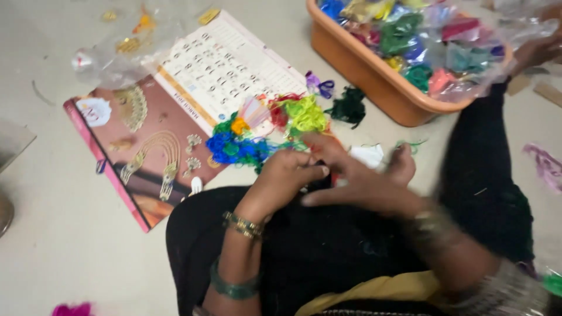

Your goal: The person sits on the floor and ties black thread around bundles of colorful wool yarn, wrapping and securing each bundle by hand on their lap. They then pick up and separate red yarn strands, continuing to handle the yarn bundles.

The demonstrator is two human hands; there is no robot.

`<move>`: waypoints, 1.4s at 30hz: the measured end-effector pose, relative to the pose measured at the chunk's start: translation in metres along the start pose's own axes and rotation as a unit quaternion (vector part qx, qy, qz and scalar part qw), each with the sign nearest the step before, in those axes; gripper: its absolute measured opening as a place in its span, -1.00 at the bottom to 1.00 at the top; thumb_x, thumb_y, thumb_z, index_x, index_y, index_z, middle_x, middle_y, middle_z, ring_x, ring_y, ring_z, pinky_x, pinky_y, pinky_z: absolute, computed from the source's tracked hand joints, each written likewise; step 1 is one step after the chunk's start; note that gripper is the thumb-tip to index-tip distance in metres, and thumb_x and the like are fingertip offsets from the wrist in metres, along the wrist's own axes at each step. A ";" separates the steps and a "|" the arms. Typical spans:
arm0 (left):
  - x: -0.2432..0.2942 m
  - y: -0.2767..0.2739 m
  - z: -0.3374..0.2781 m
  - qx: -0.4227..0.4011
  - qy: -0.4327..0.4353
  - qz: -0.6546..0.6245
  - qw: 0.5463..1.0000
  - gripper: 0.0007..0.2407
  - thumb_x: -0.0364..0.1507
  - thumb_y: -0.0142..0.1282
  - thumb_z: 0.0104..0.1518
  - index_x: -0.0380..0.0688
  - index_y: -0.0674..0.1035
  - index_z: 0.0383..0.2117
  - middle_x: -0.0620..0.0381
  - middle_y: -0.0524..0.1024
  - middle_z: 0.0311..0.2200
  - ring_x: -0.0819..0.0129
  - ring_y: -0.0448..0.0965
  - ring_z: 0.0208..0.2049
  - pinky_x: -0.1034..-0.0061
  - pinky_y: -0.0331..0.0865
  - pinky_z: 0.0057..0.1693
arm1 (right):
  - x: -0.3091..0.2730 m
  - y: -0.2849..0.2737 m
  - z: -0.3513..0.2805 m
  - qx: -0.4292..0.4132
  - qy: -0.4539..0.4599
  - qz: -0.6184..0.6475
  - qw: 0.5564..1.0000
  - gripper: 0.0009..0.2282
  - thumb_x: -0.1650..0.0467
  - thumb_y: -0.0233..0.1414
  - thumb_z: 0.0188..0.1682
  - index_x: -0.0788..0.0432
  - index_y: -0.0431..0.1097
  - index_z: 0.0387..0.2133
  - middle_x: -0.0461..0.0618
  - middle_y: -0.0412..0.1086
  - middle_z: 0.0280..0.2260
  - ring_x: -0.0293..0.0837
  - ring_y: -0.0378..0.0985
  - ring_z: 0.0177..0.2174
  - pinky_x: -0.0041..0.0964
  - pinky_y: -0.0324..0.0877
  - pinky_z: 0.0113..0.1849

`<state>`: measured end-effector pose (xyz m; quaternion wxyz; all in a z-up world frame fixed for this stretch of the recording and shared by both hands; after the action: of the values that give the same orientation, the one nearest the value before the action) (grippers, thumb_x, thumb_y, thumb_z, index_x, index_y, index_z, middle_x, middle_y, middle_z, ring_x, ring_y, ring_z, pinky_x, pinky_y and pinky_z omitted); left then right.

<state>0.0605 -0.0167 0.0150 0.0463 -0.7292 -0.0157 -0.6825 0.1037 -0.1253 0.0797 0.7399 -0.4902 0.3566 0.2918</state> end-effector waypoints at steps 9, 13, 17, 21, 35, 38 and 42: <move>0.020 -0.021 -0.008 0.037 0.026 -0.044 0.998 -0.85 -0.43 0.32 -0.03 -0.16 0.62 -0.37 0.33 0.61 -0.50 0.62 0.55 -0.43 0.66 0.41 -0.25 | 0.092 -0.067 -0.077 0.006 0.396 0.234 0.888 -0.77 0.43 0.06 0.12 0.31 0.51 -0.04 -0.18 0.17 -0.64 -0.25 0.26 -0.62 -0.27 0.50 -0.43; 0.011 0.007 -0.001 -0.060 0.084 0.107 0.989 -0.83 -0.40 0.32 -0.02 -0.20 0.70 -0.36 0.16 0.60 -0.57 0.51 0.55 -0.50 0.57 0.40 -0.29 | 0.106 -0.101 -0.111 -0.006 0.456 0.129 0.881 -0.74 0.41 0.03 0.00 0.23 0.57 -0.10 -0.17 0.11 -0.71 -0.30 0.15 -0.65 -0.37 0.22 -0.54; -0.009 0.012 0.001 -0.063 0.084 0.131 0.986 -0.86 -0.40 0.23 0.12 -0.24 0.69 -0.39 0.06 0.58 -0.55 0.43 0.53 -0.50 0.52 0.41 -0.26 | 0.147 -0.136 -0.136 -0.003 0.444 -0.096 0.891 -0.71 0.38 0.10 0.00 0.22 0.52 -0.03 -0.06 0.41 -0.45 -0.17 0.40 -0.46 -0.23 0.39 -0.33; -0.007 0.006 -0.005 -0.075 0.054 0.032 0.995 -0.85 -0.41 0.12 0.18 -0.20 0.69 -0.39 0.22 0.63 -0.52 0.54 0.50 -0.51 0.58 0.41 -0.29 | 0.066 -0.128 -0.087 -0.074 0.370 -0.215 0.901 -0.33 0.35 0.24 -0.08 -0.01 0.21 0.37 0.07 0.41 0.11 0.02 0.49 -0.02 -0.05 0.38 -0.01; -0.009 0.002 -0.004 -0.113 0.104 0.058 0.986 -0.81 -0.35 0.14 0.24 -0.25 0.65 -0.35 0.25 0.55 -0.53 0.57 0.50 -0.45 0.63 0.40 -0.25 | 0.075 -0.037 -0.044 -0.068 0.353 0.057 0.931 -0.70 0.30 0.11 0.02 0.18 0.60 -0.05 0.00 0.58 -0.19 -0.21 0.57 -0.25 -0.28 0.45 -0.18; -0.018 0.007 0.007 -0.140 -0.006 -0.036 0.989 -0.80 -0.34 0.14 0.26 -0.26 0.66 -0.31 0.21 0.39 -0.61 0.49 0.34 -0.56 0.55 0.24 -0.38 | 0.051 -0.073 -0.048 -0.020 0.389 0.045 0.920 -0.73 0.31 0.06 0.11 0.21 0.58 -0.07 0.03 0.62 -0.40 -0.24 0.59 -0.46 -0.34 0.45 -0.39; -0.070 -0.032 0.014 -0.049 -0.128 -0.029 0.990 -0.79 -0.30 0.14 0.18 -0.21 0.67 -0.38 0.21 0.35 -0.67 0.45 0.36 -0.63 0.47 0.32 -0.44 | 0.029 -0.112 -0.045 0.111 0.352 -0.088 0.925 -0.77 0.34 0.10 0.02 0.24 0.61 -0.20 -0.15 0.40 -0.54 -0.39 0.32 -0.53 -0.42 0.28 -0.49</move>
<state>0.0673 0.0195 -0.0542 -0.0112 -0.8111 -0.0090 -0.5848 0.1972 -0.2040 0.1023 0.6390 -0.5058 0.5795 -0.0071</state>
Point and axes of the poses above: each hand's wrist, its own z-axis towards the middle knuckle, its own y-axis out of the palm, x = y × z, the point moved 7 cm from there along z, towards the middle knuckle
